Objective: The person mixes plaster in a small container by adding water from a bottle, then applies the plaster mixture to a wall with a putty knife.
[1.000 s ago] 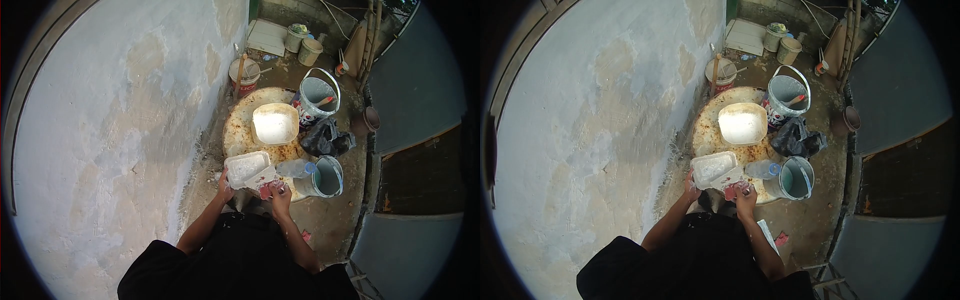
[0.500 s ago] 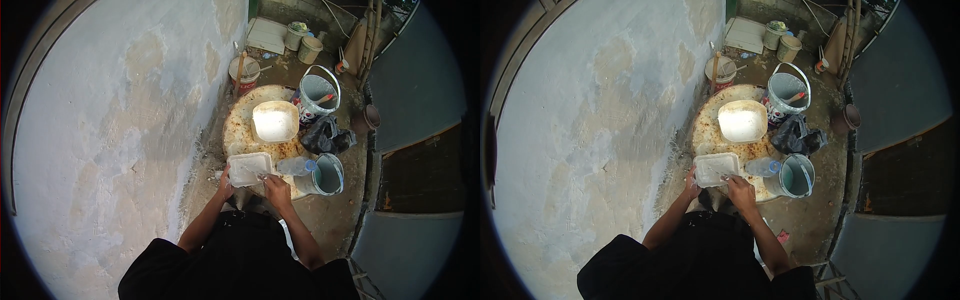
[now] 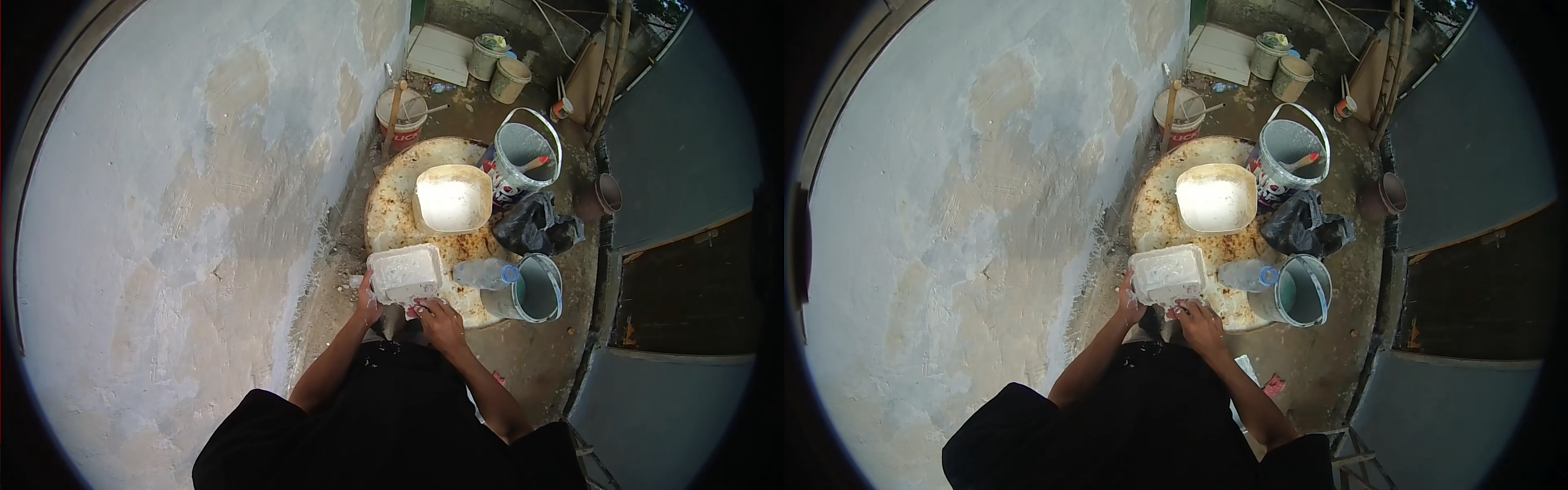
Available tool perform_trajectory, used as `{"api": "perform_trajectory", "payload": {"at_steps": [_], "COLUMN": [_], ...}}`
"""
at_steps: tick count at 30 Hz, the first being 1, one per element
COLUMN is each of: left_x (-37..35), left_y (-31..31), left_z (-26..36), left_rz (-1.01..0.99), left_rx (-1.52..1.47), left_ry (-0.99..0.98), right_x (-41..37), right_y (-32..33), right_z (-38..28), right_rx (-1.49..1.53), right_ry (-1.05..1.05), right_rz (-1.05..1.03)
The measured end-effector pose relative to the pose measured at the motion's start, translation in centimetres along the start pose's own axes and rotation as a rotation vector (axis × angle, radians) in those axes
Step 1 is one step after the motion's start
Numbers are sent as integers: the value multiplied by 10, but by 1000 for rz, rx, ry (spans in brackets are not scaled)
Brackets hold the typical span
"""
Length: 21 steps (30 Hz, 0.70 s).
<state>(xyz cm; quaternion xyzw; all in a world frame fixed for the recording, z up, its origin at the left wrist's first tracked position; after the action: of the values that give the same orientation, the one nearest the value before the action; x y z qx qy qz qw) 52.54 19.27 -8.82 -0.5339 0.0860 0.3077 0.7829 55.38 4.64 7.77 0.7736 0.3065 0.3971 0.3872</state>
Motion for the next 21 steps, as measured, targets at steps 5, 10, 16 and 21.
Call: {"api": "perform_trajectory", "payload": {"at_steps": [5,10,16,21], "left_x": [5,1,7,-2], "left_y": [8,10,23,21], "left_z": [0,14,27,45], "left_rz": [54,16,5,-3], "left_rx": [-27,-32,-49,-7], "left_ry": [32,6,-2,-26], "right_x": [18,54,71,56], "right_y": [13,49,-22,-49], "right_z": [-8,36,152,205], "right_rx": [19,517,938,380], "right_ry": [-66,-511,-1304,-1770], "right_rz": [-84,165,772,678]}}
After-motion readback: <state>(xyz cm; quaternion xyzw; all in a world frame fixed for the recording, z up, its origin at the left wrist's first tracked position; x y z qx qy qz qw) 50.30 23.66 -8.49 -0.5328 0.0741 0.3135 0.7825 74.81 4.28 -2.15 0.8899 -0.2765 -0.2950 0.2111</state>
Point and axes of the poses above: each hand's wrist, its own x-axis towards the middle knuckle, its own y-axis out of the back of the hand, z = x × y, the point moved 9 cm from there along x, towards the middle knuckle, and after that the axes turned 5 degrees about z, right-handed, at the moved point
